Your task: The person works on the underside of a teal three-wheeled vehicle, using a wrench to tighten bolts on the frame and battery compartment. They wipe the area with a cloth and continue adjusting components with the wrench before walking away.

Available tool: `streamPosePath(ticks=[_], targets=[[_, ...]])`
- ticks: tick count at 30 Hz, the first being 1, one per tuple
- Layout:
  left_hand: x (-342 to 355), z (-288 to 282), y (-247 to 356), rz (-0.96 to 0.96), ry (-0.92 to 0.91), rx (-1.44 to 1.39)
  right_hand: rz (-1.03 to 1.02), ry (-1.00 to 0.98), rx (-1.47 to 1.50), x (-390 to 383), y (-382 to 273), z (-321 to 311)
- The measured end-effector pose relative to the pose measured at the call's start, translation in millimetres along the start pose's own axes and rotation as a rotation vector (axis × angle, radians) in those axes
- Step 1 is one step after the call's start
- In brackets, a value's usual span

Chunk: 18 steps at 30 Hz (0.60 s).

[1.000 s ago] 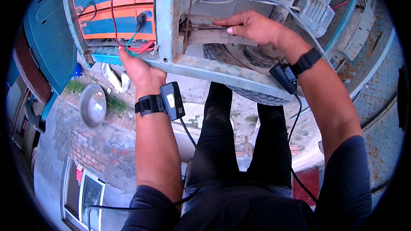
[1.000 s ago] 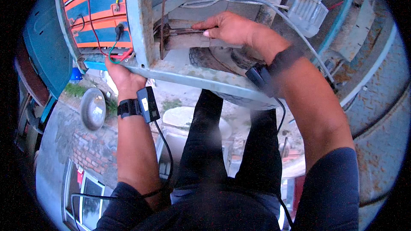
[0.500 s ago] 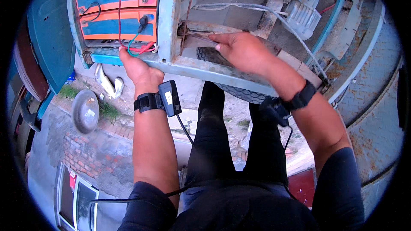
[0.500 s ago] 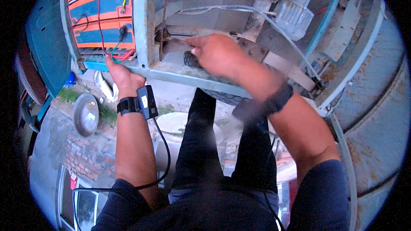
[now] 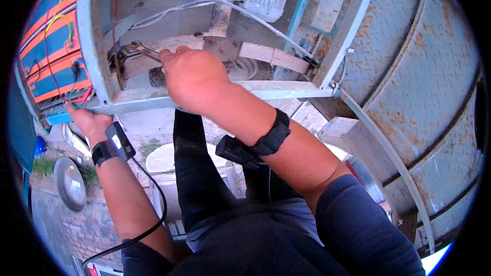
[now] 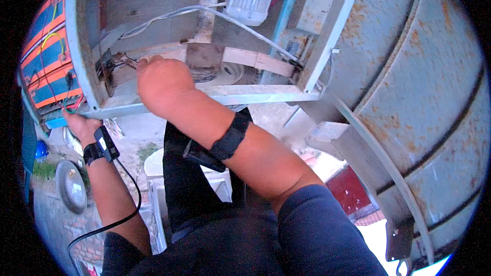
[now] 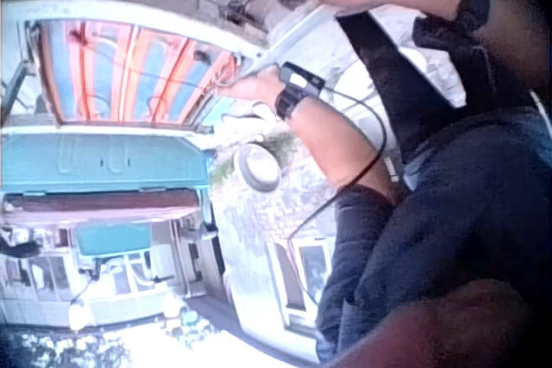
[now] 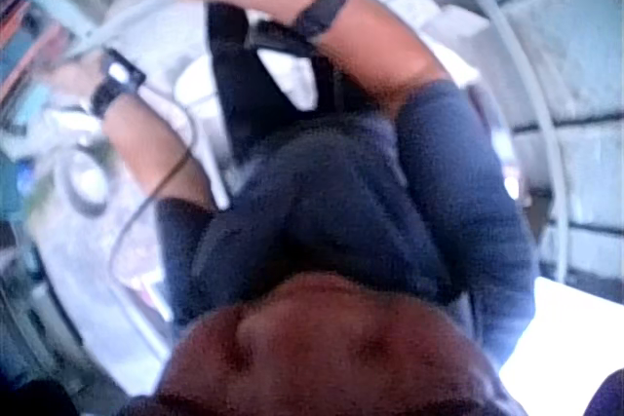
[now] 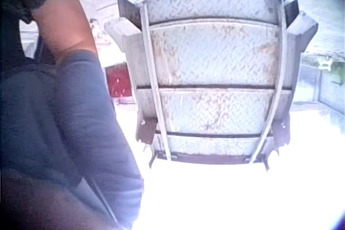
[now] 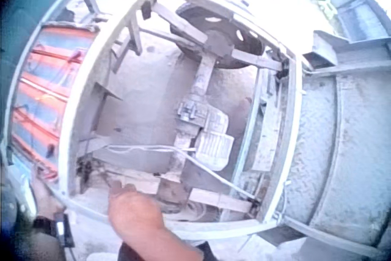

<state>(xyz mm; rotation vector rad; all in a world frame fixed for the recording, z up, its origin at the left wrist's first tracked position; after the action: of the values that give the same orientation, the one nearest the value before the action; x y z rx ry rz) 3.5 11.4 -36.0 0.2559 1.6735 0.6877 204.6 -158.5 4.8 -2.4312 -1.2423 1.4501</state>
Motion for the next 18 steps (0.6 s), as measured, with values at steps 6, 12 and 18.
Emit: streamPosePath(ticks=[6, 12, 18], targets=[[9, -4, 2, 0.025, 0.004, 0.058, -0.187, 0.103, 0.215, 13, 53, 21], [17, -12, 7, 0.012, 0.001, 0.026, -0.223, -0.064, 0.48, 43, 70, 32], [18, -8, 0, 0.096, -0.097, -0.012, -0.184, -0.206, 0.527, 72, 75, 25]])
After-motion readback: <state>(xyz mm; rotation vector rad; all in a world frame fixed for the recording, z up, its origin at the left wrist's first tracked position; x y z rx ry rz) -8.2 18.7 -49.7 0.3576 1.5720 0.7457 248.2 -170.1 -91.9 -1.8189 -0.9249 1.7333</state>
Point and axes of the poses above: each hand's wrist, its own x-axis towards the middle knuckle, its own z-axis out of the palm, y = z × x, the point moved 2 cm from there along x, towards the middle knuckle, and after that the axes turned 9 degrees about -x, right-handed, at the moved point
